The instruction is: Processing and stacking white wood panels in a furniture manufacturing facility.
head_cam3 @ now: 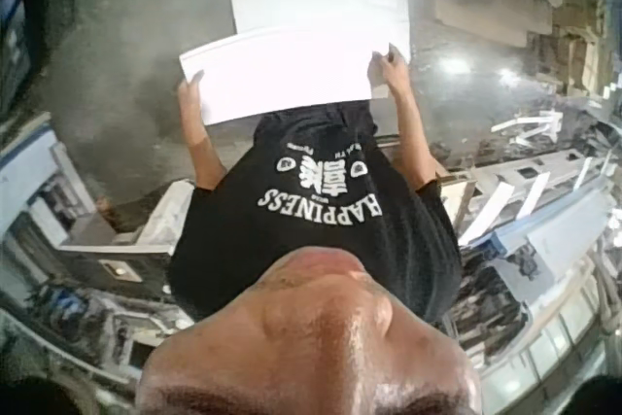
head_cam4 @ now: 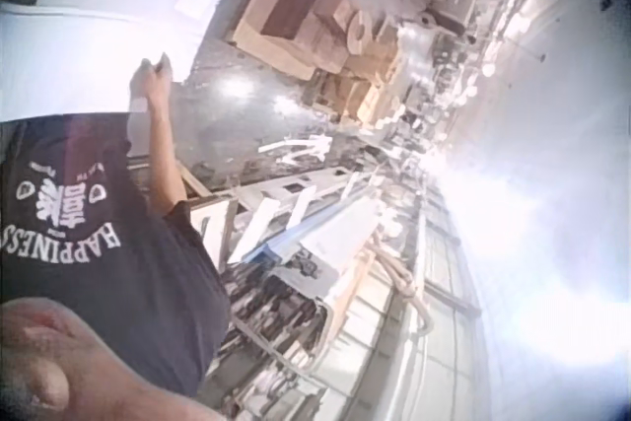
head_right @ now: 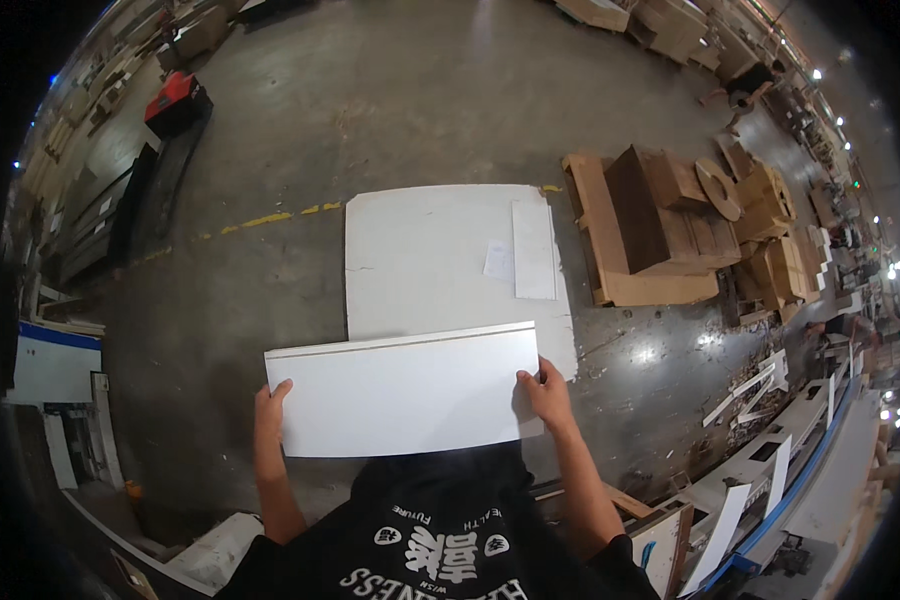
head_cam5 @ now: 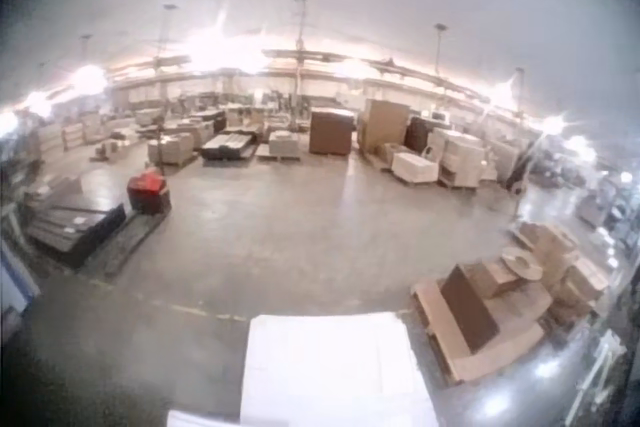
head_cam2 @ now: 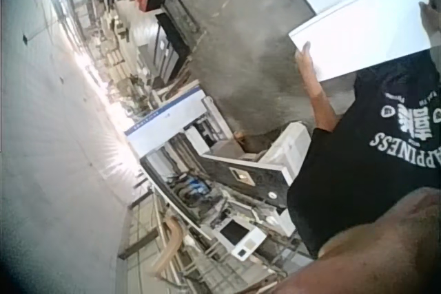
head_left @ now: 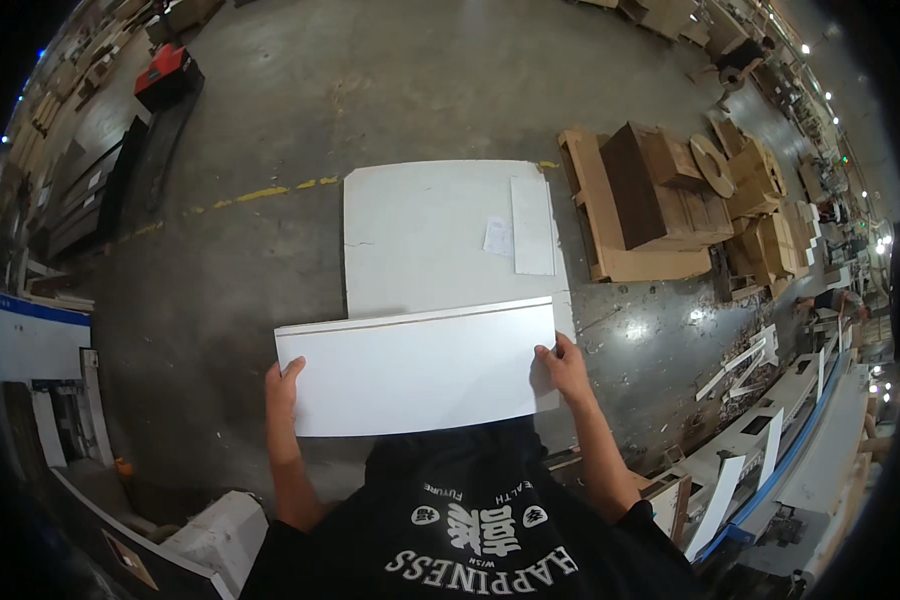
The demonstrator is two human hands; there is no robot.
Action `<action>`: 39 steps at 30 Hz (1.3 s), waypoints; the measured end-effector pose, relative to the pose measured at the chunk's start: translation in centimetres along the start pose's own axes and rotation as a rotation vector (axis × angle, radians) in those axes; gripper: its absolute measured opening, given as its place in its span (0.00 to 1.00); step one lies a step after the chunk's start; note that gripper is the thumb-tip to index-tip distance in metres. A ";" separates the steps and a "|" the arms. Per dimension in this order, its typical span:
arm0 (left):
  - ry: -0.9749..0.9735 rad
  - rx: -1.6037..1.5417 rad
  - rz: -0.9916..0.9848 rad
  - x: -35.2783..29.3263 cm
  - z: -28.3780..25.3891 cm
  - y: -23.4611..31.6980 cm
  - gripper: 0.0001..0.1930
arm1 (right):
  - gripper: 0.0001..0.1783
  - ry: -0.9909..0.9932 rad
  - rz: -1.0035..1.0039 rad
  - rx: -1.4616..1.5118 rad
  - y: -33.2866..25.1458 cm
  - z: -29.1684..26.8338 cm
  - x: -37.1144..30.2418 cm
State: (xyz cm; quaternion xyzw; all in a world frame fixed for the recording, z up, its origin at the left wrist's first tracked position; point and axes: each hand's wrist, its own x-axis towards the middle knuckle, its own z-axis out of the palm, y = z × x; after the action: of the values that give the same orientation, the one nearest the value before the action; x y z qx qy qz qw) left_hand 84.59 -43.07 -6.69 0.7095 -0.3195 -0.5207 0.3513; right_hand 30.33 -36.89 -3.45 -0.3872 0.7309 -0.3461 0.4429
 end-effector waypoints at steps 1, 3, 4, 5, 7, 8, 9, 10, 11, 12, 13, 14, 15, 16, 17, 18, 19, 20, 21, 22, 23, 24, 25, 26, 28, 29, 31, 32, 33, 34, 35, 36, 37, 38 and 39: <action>0.021 0.020 -0.033 1.1 0.3 0.8 0.23 | 0.24 -0.002 0.012 0.011 -1.4 0.3 1.4; 0.040 0.057 -0.069 4.0 0.9 2.1 0.23 | 0.25 -0.007 0.042 -0.041 -3.5 0.5 4.9; 0.053 0.048 -0.092 5.7 1.4 2.6 0.24 | 0.26 -0.007 0.033 -0.020 -3.8 0.8 7.2; 0.066 0.041 -0.117 7.6 1.9 3.0 0.24 | 0.26 -0.009 0.051 -0.010 -4.1 1.0 9.5; 0.053 0.009 -0.137 11.7 4.4 4.6 0.25 | 0.27 -0.023 0.013 -0.063 -4.4 1.1 15.0; 0.045 -0.039 -0.151 13.9 5.8 5.2 0.26 | 0.27 -0.040 0.019 -0.040 -3.9 1.3 18.2; 0.041 -0.017 -0.170 16.5 7.5 5.9 0.26 | 0.27 -0.042 0.048 -0.034 -3.2 1.4 21.8; 0.019 -0.026 -0.154 19.4 9.4 6.5 0.27 | 0.28 -0.024 -0.020 -0.064 -2.2 1.7 25.4; -0.004 -0.033 -0.142 22.6 11.6 6.8 0.27 | 0.28 -0.007 -0.084 -0.095 -0.9 2.1 29.2; -0.009 -0.004 -0.178 25.9 13.5 6.9 0.27 | 0.29 -0.001 -0.069 -0.112 0.2 2.9 33.1; -0.005 -0.010 -0.175 29.5 15.9 6.9 0.27 | 0.30 0.001 -0.056 -0.130 1.3 3.6 37.6; -0.004 -0.016 -0.175 32.9 18.4 6.4 0.27 | 0.31 0.022 -0.070 -0.136 3.0 4.2 41.7; -0.008 0.012 -0.213 36.5 20.9 5.6 0.27 | 0.31 0.045 -0.085 -0.140 4.8 5.0 45.8; -0.001 -0.013 -0.211 40.3 23.3 4.4 0.28 | 0.31 0.047 -0.058 -0.160 6.7 6.1 50.0; 0.008 -0.040 -0.206 44.3 25.7 3.0 0.28 | 0.31 0.049 -0.034 -0.181 8.7 7.2 54.1; -0.003 0.036 -0.165 48.3 28.2 1.1 0.29 | 0.31 0.063 -0.019 -0.193 11.3 7.9 58.1; -0.018 0.112 -0.124 52.2 30.4 -0.8 0.29 | 0.31 0.076 -0.003 -0.207 14.0 8.6 61.9; -0.033 0.177 -0.123 56.1 31.9 -2.4 0.29 | 0.32 0.098 -0.015 -0.212 16.6 9.8 65.4; -0.049 0.238 -0.118 59.9 33.4 -3.9 0.29 | 0.32 0.121 -0.033 -0.218 19.1 10.9 68.8; -0.064 0.317 -0.101 63.7 34.7 -5.4 0.30 | 0.33 0.127 0.012 -0.242 21.1 11.9 72.0; -0.077 0.397 -0.081 67.1 36.2 -6.7 0.30 | 0.33 0.132 0.054 -0.263 22.9 12.8 75.0; -0.085 0.418 -0.076 70.0 38.6 -8.2 0.31 | 0.33 0.118 0.065 -0.217 25.0 12.7 77.9; -0.092 0.443 -0.067 72.8 40.7 -9.0 0.31 | 0.34 0.106 0.074 -0.165 26.8 12.9 80.7; -0.100 0.459 -0.088 75.1 42.6 -9.6 0.31 | 0.34 0.090 0.143 -0.192 28.1 13.1 83.2; -0.086 0.422 -0.179 78.4 46.2 -10.3 0.33 | 0.34 0.086 0.212 -0.222 30.0 13.3 87.3; -0.094 0.425 -0.194 80.0 47.7 -10.9 0.33 | 0.34 0.104 0.203 -0.226 31.1 13.4 89.1; -0.039 0.507 -0.205 83.7 49.1 -12.0 0.36 | 0.34 0.100 0.247 -0.203 32.8 14.8 92.0; -0.033 0.523 -0.207 85.6 49.2 -12.4 0.38 | 0.35 0.094 0.261 -0.196 33.3 15.7 93.2; -0.042 0.519 -0.216 86.5 49.9 -13.3 0.38 | 0.35 0.092 0.275 -0.205 34.1 15.6 94.4; -0.046 0.538 -0.203 87.4 50.6 -14.1 0.39 | 0.37 0.093 0.282 -0.170 34.1 15.8 95.0; -0.048 0.556 -0.187 88.1 51.3 -14.9 0.40 | 0.37 0.095 0.286 -0.178 35.6 16.0 95.8; -0.058 0.529 -0.188 88.4 52.9 -15.8 0.40 | 0.37 0.088 0.277 -0.265 38.2 15.2 97.4; -0.058 0.620 -0.182 88.0 53.3 -17.0 0.41 | 0.37 0.073 0.280 -0.337 39.2 15.4 98.0; -0.057 0.711 -0.173 87.7 53.7 -18.0 0.41 | 0.37 0.074 0.278 -0.346 40.0 15.2 98.5; -0.047 0.734 -0.178 87.6 52.4 -18.1 0.41 | 0.38 0.063 0.355 -0.317 39.3 17.1 97.7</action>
State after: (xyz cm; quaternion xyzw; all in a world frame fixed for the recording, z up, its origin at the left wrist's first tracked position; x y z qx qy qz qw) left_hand 57.88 -113.57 -77.86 0.8009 -0.4300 -0.4162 0.0195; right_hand 5.73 -106.79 -80.19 -0.3064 0.8462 -0.1557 0.4073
